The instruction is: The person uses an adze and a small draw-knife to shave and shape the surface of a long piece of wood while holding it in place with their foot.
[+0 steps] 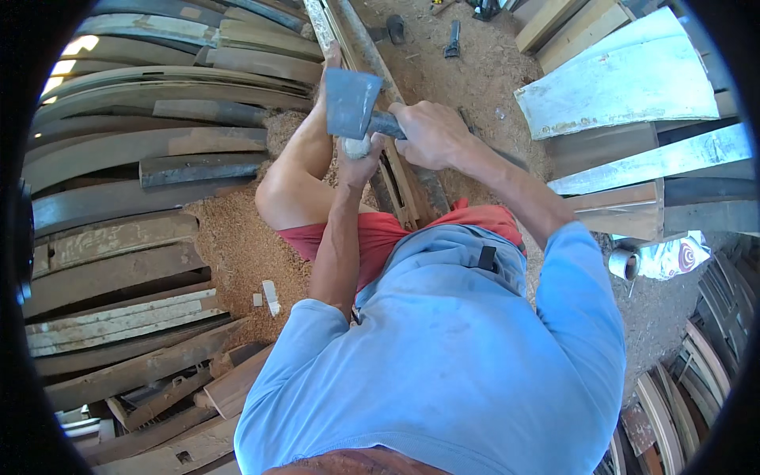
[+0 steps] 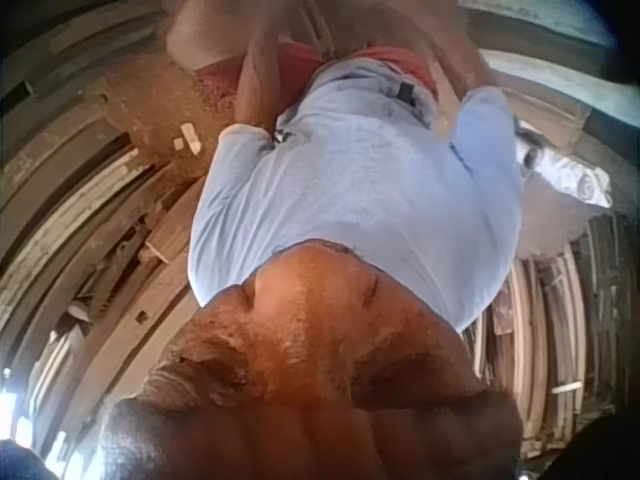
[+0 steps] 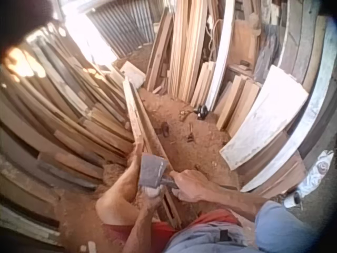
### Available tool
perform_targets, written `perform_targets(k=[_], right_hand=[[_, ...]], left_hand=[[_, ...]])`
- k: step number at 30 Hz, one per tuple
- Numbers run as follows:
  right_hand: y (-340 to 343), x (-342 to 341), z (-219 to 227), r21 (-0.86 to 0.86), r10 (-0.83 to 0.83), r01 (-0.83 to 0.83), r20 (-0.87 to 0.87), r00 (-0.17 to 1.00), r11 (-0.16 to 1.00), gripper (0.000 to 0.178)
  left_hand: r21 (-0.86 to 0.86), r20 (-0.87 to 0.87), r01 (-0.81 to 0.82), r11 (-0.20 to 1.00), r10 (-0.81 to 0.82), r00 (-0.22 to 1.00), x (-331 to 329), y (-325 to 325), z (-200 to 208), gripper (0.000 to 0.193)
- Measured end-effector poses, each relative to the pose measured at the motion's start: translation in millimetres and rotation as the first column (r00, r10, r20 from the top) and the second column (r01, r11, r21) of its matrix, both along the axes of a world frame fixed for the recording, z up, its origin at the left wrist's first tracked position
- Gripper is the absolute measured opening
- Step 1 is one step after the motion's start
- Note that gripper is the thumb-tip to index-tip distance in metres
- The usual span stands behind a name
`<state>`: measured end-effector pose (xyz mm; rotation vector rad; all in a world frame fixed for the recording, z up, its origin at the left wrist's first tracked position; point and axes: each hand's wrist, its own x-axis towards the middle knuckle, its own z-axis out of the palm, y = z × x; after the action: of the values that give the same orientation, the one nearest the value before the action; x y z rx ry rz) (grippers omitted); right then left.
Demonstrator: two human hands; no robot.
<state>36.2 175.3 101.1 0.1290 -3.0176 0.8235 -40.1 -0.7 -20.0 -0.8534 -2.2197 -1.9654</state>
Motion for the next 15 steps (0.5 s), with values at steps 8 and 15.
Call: perform_targets(k=[8,15], right_hand=[[-6.7,22.6,47.4,-0.554,-0.034,-0.037,-0.117,0.993,0.832,0.038],[18.9,41.4,88.5,-0.630,-0.212,-0.134,-0.443,0.871,0.765,0.024]], left_hand=[[0.053,0.240,-0.144,0.988,0.127,0.962,-65.1,24.8,-5.1,0.018],[0.044,0.206,0.004,0.999,-0.013,0.978,6.4,14.5,16.4,0.014]])
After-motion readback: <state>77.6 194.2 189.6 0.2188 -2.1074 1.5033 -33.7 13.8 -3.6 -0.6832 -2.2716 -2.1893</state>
